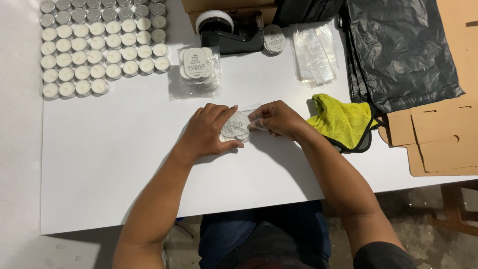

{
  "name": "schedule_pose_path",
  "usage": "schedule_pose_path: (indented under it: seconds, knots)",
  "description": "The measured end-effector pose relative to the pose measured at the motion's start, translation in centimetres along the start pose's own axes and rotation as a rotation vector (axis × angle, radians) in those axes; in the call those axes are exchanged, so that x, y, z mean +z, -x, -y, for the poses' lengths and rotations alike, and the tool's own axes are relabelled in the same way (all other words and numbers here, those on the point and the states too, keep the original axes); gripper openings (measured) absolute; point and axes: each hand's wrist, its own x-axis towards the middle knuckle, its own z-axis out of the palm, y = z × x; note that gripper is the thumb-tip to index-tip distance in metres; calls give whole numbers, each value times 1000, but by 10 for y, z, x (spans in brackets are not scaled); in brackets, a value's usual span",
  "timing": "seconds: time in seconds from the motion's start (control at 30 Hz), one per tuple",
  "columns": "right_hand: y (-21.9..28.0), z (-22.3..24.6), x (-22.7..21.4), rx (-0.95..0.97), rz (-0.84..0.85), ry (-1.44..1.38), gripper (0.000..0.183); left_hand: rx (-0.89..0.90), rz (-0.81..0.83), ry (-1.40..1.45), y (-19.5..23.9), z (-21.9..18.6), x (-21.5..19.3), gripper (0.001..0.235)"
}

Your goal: Wiping individual tea light candles with a cloth and placing them into small plastic bags.

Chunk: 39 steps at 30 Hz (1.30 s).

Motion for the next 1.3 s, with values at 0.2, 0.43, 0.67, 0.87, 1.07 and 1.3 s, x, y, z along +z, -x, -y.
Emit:
schedule_pose_path:
  seconds: [0.2,0.43,0.67,0.87,1.07,1.3]
  knots:
    - [14,17,-10,-5,21,-137,27,-56,15,114,1,21,-5,52]
    - [40,45,-15,142,143,-263,43,-72,67,167,0,12,-17,49]
    - [24,13,-20,68,206,-279,70,-71,67,153,1,11,-19,49]
    - [18,4,-15,34,257,-335,61,-64,59,141,2,11,-19,51]
    - [32,20,-22,-44,201,-204,52,26,-52,183,2,7,-17,49]
    - [9,-7,-30,-233,-173,252,64,22,-44,36,7,-10,4,38]
